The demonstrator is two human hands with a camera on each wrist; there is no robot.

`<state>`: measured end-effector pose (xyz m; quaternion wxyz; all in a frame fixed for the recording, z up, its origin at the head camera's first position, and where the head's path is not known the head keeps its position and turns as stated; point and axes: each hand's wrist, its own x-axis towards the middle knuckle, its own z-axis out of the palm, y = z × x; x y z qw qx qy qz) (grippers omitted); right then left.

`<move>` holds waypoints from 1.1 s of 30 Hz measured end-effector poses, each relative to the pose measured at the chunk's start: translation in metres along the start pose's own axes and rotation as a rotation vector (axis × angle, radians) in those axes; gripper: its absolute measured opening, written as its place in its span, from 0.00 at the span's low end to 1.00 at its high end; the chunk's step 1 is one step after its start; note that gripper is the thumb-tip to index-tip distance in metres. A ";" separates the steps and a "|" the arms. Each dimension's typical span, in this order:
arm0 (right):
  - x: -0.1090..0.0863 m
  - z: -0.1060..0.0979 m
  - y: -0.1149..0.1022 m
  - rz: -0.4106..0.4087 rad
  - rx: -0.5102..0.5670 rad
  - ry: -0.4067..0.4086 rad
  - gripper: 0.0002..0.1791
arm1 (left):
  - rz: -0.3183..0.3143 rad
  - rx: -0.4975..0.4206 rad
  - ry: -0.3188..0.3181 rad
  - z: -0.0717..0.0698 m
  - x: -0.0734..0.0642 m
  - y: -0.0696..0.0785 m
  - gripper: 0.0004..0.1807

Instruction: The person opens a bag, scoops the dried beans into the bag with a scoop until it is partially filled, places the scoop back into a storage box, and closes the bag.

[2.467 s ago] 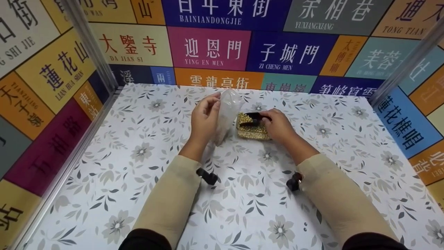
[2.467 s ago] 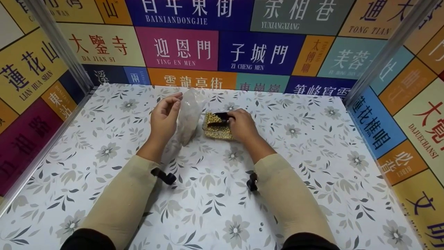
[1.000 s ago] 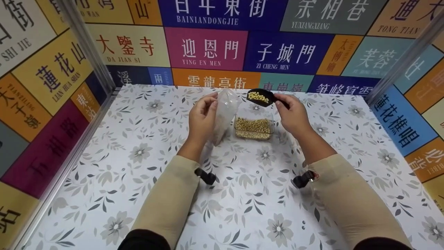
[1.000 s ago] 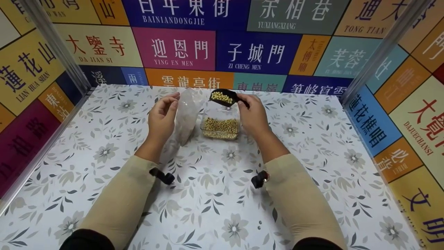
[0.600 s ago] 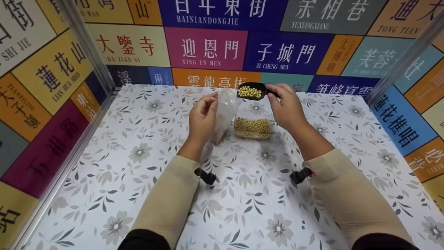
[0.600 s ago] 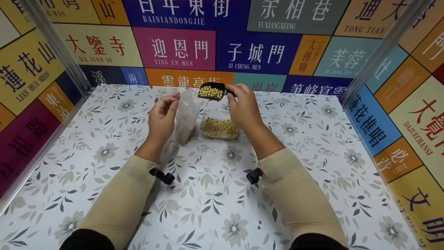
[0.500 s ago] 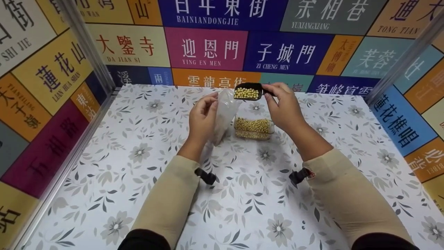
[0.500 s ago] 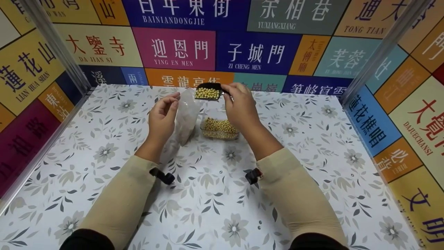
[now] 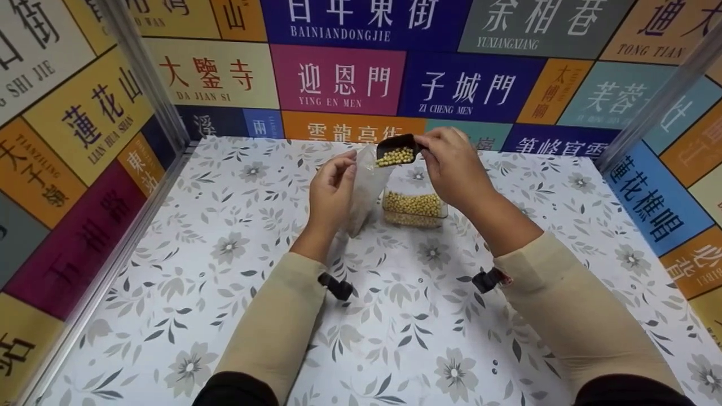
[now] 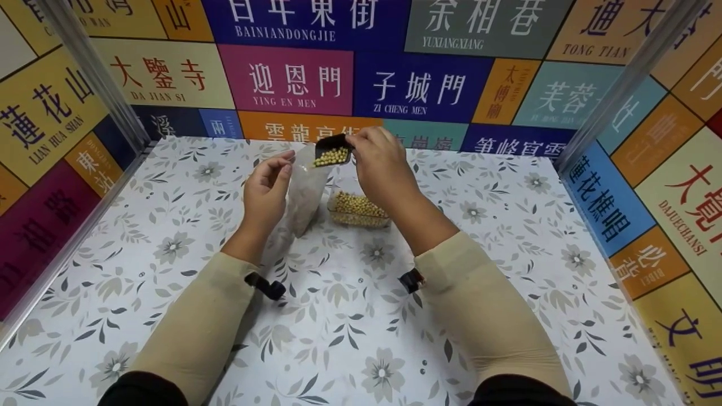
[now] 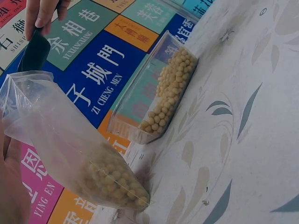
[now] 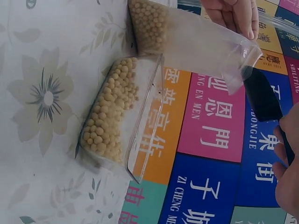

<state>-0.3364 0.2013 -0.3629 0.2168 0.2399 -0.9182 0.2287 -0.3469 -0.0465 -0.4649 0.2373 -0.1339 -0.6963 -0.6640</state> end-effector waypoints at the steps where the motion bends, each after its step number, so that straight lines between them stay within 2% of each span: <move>1: 0.000 -0.001 0.000 -0.015 -0.008 0.005 0.19 | -0.003 0.004 0.000 0.000 0.000 0.000 0.10; 8: -0.003 -0.003 0.002 -0.044 -0.019 0.039 0.18 | -0.014 0.008 0.002 -0.001 -0.001 -0.002 0.09; 13: -0.007 -0.005 0.006 -0.026 -0.008 0.040 0.18 | -0.021 -0.004 0.004 0.000 0.000 -0.002 0.07; 20: -0.015 -0.007 0.017 0.045 0.017 0.016 0.19 | -0.010 -0.007 0.025 0.002 -0.001 0.001 0.09; 27: -0.031 -0.007 0.040 0.164 0.063 -0.003 0.19 | -0.016 -0.017 0.028 0.003 -0.005 0.022 0.09; 30: -0.038 -0.005 0.046 0.192 0.074 -0.034 0.19 | -0.015 -0.025 0.034 0.003 -0.004 0.019 0.09; 33: -0.043 -0.004 0.051 0.211 0.078 -0.068 0.19 | -0.009 -0.031 0.039 0.004 -0.001 0.009 0.08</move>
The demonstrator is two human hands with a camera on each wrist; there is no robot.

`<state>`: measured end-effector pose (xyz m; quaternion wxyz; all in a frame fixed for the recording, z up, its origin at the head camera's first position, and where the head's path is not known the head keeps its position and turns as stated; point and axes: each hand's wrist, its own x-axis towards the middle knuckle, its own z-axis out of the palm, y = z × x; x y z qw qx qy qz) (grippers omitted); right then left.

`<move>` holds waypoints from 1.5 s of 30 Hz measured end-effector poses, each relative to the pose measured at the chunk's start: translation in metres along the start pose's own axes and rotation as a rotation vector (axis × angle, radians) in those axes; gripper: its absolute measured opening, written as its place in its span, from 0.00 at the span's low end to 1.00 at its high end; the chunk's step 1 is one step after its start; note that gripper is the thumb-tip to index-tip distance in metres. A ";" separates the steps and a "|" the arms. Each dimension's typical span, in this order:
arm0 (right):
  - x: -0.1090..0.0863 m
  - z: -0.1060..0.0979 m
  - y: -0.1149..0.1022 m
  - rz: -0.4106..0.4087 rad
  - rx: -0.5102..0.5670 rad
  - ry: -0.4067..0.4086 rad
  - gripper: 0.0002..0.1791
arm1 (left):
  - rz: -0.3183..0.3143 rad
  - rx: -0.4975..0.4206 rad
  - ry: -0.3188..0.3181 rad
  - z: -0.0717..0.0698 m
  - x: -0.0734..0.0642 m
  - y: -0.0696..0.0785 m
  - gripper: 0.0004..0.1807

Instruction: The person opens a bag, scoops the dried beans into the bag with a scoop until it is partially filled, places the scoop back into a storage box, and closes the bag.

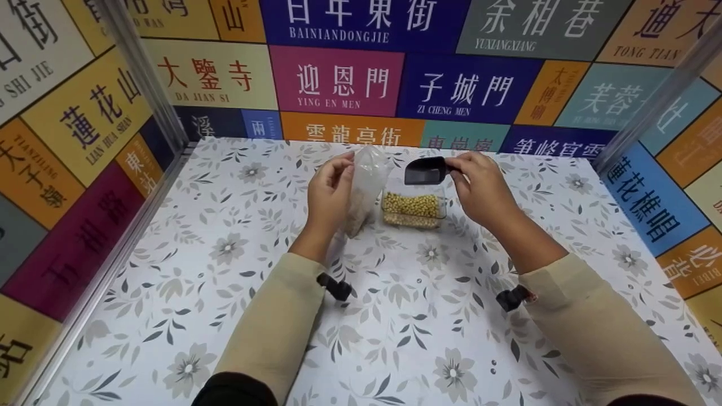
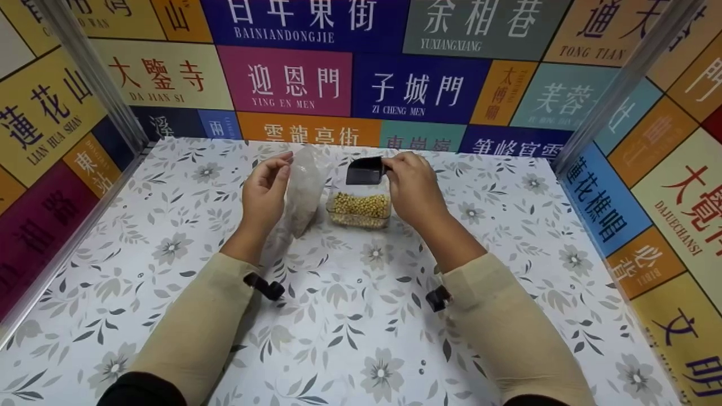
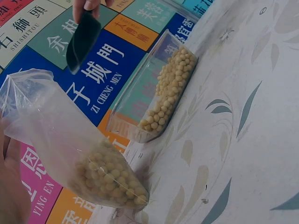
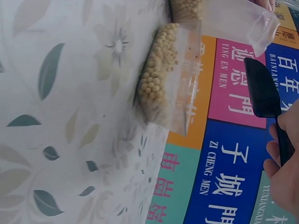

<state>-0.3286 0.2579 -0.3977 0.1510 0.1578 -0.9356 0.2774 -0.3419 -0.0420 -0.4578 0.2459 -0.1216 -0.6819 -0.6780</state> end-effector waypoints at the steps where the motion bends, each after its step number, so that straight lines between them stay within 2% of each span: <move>1: -0.001 0.000 0.002 0.009 -0.001 -0.012 0.19 | 0.002 -0.001 0.000 0.000 0.001 -0.004 0.08; 5: -0.005 0.001 0.010 0.054 -0.025 -0.073 0.19 | 0.012 -0.008 -0.012 -0.002 0.002 -0.010 0.08; 9: -0.008 0.000 0.014 0.100 -0.066 -0.182 0.20 | 0.023 -0.015 -0.021 -0.003 0.003 -0.011 0.08; 13: -0.011 0.001 0.017 0.098 -0.095 -0.253 0.19 | 0.033 0.003 -0.029 -0.004 0.002 -0.011 0.09; 18: -0.011 0.007 0.020 0.048 -0.140 -0.278 0.18 | 0.036 0.029 -0.039 -0.005 0.002 -0.011 0.11; 30: -0.010 0.018 0.017 -0.020 -0.244 -0.312 0.17 | -0.041 0.026 -0.029 -0.004 0.001 -0.008 0.08; 36: -0.009 0.021 0.016 -0.051 -0.254 -0.309 0.17 | -0.064 0.040 -0.020 -0.002 -0.001 0.004 0.09; 42: -0.008 0.025 0.014 -0.039 -0.256 -0.342 0.18 | -0.055 0.030 -0.019 -0.002 -0.006 0.018 0.09; 45: -0.007 0.027 0.014 -0.049 -0.254 -0.351 0.18 | -0.035 0.031 -0.012 -0.001 -0.004 0.010 0.08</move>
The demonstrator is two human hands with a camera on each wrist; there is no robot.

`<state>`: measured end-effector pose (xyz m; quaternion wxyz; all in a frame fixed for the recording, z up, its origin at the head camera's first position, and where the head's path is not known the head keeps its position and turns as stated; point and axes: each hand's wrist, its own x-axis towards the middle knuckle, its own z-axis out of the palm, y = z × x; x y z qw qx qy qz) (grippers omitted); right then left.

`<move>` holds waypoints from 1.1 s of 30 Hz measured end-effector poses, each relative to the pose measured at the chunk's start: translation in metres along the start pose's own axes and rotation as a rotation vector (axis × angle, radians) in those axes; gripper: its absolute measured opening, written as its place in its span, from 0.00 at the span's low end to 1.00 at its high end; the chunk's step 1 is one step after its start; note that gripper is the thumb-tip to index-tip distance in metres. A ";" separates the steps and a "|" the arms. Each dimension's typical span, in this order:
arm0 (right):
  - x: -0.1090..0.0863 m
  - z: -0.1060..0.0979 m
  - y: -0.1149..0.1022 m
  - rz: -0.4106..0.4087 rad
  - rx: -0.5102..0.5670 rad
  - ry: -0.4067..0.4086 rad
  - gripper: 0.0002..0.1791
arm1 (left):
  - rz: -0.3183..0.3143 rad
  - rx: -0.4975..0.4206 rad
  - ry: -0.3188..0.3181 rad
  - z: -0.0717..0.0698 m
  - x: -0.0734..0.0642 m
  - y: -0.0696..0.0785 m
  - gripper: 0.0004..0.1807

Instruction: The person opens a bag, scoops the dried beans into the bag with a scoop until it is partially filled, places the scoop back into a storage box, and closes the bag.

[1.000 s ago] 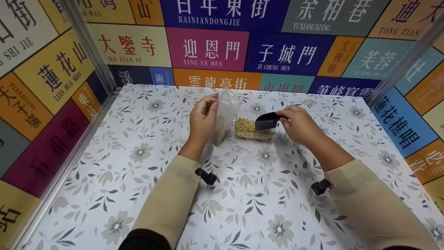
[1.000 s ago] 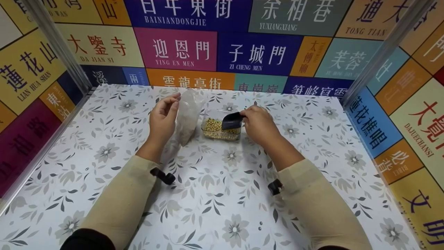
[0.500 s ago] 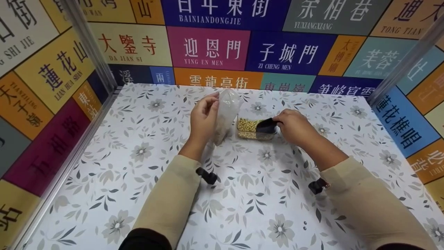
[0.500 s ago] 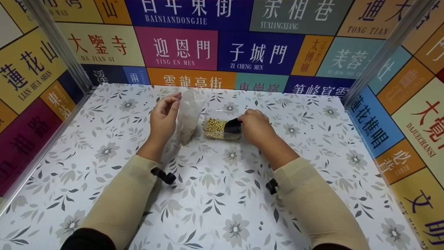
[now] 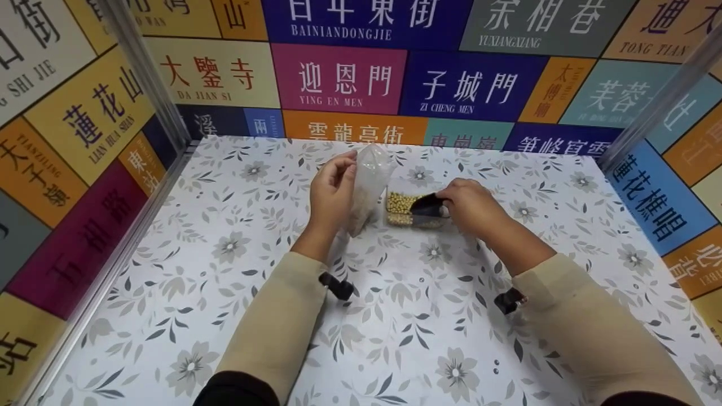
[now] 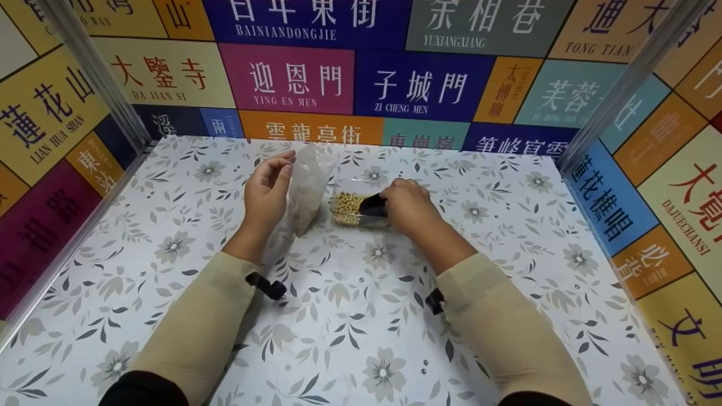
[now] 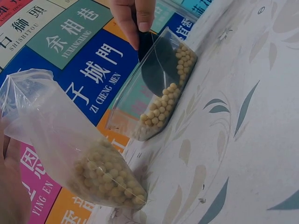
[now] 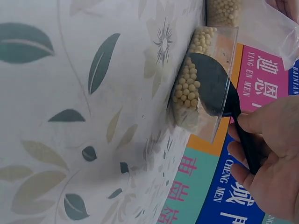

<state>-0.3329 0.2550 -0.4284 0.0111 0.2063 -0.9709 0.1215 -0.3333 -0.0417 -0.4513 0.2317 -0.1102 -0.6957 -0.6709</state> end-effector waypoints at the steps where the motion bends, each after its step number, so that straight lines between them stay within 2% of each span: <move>1: 0.001 0.001 0.000 -0.003 0.001 -0.003 0.18 | 0.007 -0.003 0.002 0.000 0.001 -0.003 0.08; 4: 0.003 0.003 -0.001 0.003 0.009 -0.017 0.18 | 0.021 -0.009 0.006 0.001 0.004 -0.016 0.08; 8: 0.007 0.006 -0.003 0.023 0.050 -0.025 0.18 | 0.038 -0.023 -0.003 0.000 0.006 -0.021 0.07; 17: 0.015 0.021 -0.004 0.018 0.174 -0.024 0.18 | 0.051 -0.036 -0.016 -0.001 0.005 -0.022 0.06; 25: 0.017 0.032 -0.003 0.121 0.313 -0.064 0.19 | 0.030 -0.047 -0.014 0.000 0.005 -0.020 0.06; 29: 0.015 0.035 -0.002 0.156 0.350 -0.068 0.20 | 0.051 -0.031 -0.017 0.000 0.005 -0.021 0.08; 33: 0.015 0.038 0.000 0.152 0.379 -0.040 0.20 | 0.074 -0.014 -0.013 0.000 0.005 -0.022 0.08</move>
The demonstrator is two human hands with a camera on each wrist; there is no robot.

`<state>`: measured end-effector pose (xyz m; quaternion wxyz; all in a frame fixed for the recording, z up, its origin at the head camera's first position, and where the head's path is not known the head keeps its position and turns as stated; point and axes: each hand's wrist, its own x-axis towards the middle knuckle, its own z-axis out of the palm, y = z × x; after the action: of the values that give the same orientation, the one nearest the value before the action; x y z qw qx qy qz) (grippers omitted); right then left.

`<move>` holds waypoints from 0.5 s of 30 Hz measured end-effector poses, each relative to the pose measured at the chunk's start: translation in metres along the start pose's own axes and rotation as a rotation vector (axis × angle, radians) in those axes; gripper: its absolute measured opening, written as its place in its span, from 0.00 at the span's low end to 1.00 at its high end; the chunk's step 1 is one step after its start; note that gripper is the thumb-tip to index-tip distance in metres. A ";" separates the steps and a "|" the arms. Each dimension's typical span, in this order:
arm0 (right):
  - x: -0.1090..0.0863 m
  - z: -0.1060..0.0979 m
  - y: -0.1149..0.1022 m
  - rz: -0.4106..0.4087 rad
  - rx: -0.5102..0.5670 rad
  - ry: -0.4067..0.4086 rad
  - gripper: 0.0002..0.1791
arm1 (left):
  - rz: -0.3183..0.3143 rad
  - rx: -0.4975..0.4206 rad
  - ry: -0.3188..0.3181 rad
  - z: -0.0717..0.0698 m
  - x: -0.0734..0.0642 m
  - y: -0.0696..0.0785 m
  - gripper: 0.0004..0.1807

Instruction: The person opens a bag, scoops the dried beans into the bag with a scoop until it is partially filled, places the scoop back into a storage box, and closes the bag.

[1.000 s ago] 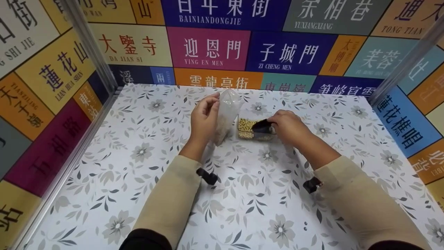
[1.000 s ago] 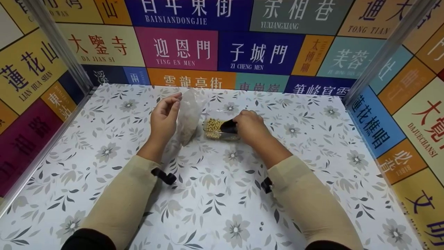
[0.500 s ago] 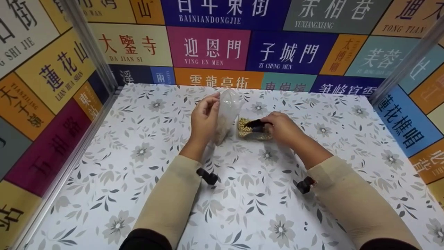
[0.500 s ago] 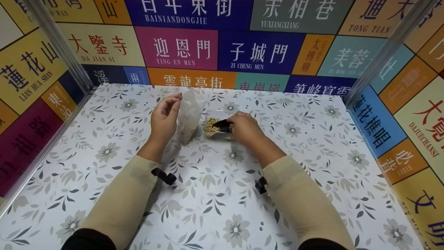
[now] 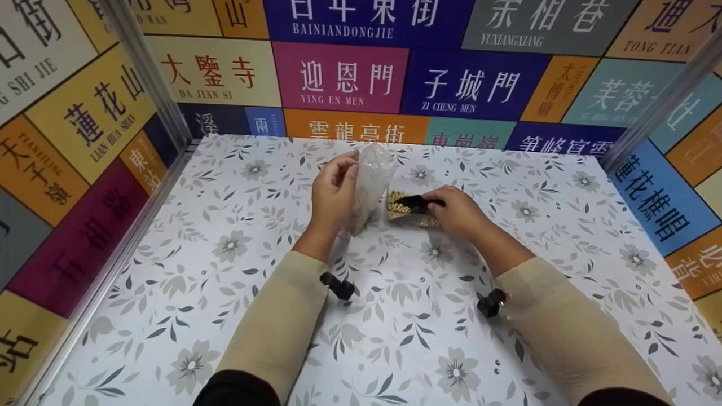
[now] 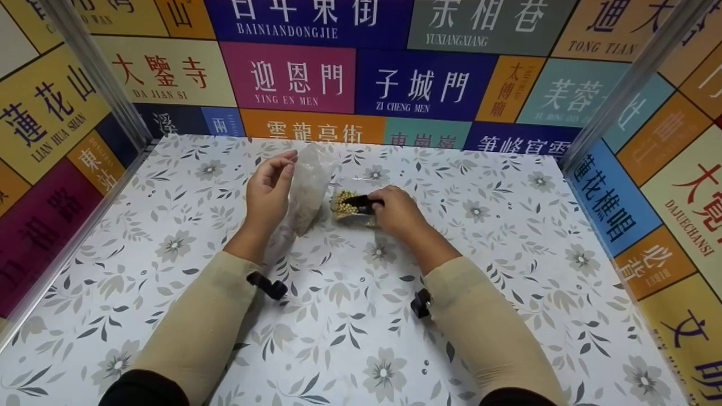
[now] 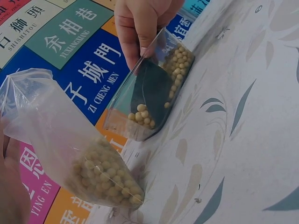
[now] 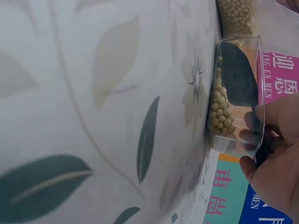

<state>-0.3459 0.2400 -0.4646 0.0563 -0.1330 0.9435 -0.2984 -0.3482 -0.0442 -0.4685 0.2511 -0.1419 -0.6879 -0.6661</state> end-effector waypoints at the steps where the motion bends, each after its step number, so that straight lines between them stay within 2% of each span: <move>1: 0.000 0.001 0.001 -0.002 0.011 0.006 0.20 | 0.001 0.001 0.000 0.000 0.000 0.000 0.08; 15: -0.001 0.007 0.002 0.038 0.143 0.078 0.21 | -0.012 -0.031 0.004 -0.001 0.000 -0.001 0.07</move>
<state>-0.3440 0.2381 -0.4715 0.0344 -0.0991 0.9235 -0.3689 -0.3491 -0.0450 -0.4696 0.2463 -0.1403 -0.6779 -0.6783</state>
